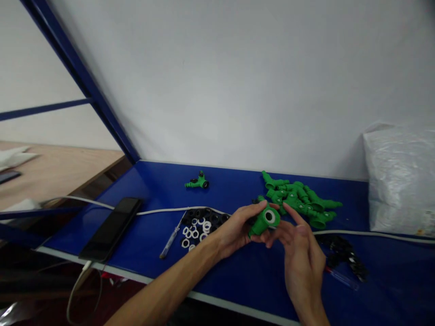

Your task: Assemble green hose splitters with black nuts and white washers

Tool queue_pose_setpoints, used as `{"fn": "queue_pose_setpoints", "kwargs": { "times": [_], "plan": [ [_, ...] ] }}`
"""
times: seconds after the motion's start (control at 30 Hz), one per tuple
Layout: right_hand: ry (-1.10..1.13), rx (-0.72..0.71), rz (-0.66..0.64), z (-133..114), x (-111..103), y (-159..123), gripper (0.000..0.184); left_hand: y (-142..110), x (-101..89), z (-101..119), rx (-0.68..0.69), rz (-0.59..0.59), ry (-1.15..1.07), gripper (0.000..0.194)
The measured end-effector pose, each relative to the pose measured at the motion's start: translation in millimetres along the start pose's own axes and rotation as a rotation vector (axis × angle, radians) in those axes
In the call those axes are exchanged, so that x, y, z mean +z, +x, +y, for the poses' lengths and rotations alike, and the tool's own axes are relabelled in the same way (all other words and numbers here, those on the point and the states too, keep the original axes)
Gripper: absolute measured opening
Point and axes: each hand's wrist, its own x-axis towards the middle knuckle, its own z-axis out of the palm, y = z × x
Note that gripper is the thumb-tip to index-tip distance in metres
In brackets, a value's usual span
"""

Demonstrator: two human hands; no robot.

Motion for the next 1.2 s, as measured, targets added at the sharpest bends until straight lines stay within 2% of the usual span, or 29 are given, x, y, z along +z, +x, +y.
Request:
{"fn": "queue_pose_setpoints", "kwargs": {
  "times": [0.07,0.13,0.27,0.37,0.43,0.53,0.63,0.8,0.9,0.97,1.07,1.2],
  "plan": [
    [-0.005,0.036,0.046,2.9,-1.1,2.6,0.049,-17.9,2.4,-9.0,0.017,0.100,-0.091,0.052],
    [-0.100,0.042,0.019,3.3,0.4,4.9,0.043,-41.4,1.3,-21.5,0.001,0.171,-0.200,0.046],
    [-0.288,-0.073,-0.265,1.9,12.6,6.1,0.030,-87.4,-7.3,-44.7,-0.031,0.286,-0.283,0.046],
    [-0.409,-0.233,-0.460,5.7,25.9,7.6,0.022,-104.6,-13.4,-52.6,-0.037,0.336,-0.282,0.047],
    [-0.497,-0.314,-0.572,10.9,33.8,10.8,0.032,-106.2,-17.0,-53.7,-0.021,0.319,-0.328,0.049],
    [-0.592,-0.392,-0.742,19.4,42.5,17.5,0.046,-101.5,-22.6,-53.1,0.009,0.223,-0.441,0.047],
    [-0.610,-0.432,-0.832,24.1,47.6,21.5,0.042,-98.2,-27.5,-53.2,0.023,0.139,-0.513,0.045],
    [-0.572,-0.432,-0.860,22.8,45.2,26.2,0.045,-96.4,-30.5,-52.2,-0.001,0.117,-0.485,0.042],
    [-0.539,-0.405,-0.768,17.9,33.3,41.4,0.039,-83.7,-29.4,-44.4,-0.044,0.116,-0.437,0.041],
    [-0.503,-0.379,-0.657,10.5,21.9,56.2,0.031,-67.3,-27.5,-34.6,-0.081,0.083,-0.399,0.040],
    [-0.301,-0.292,-0.517,-7.4,5.6,74.8,0.028,-35.8,-22.7,-15.3,-0.083,0.052,-0.311,0.033],
    [-0.193,-0.261,-0.477,-26.8,-6.0,81.3,0.031,2.2,-16.4,7.6,-0.092,0.049,-0.201,0.029]
  ]
}}
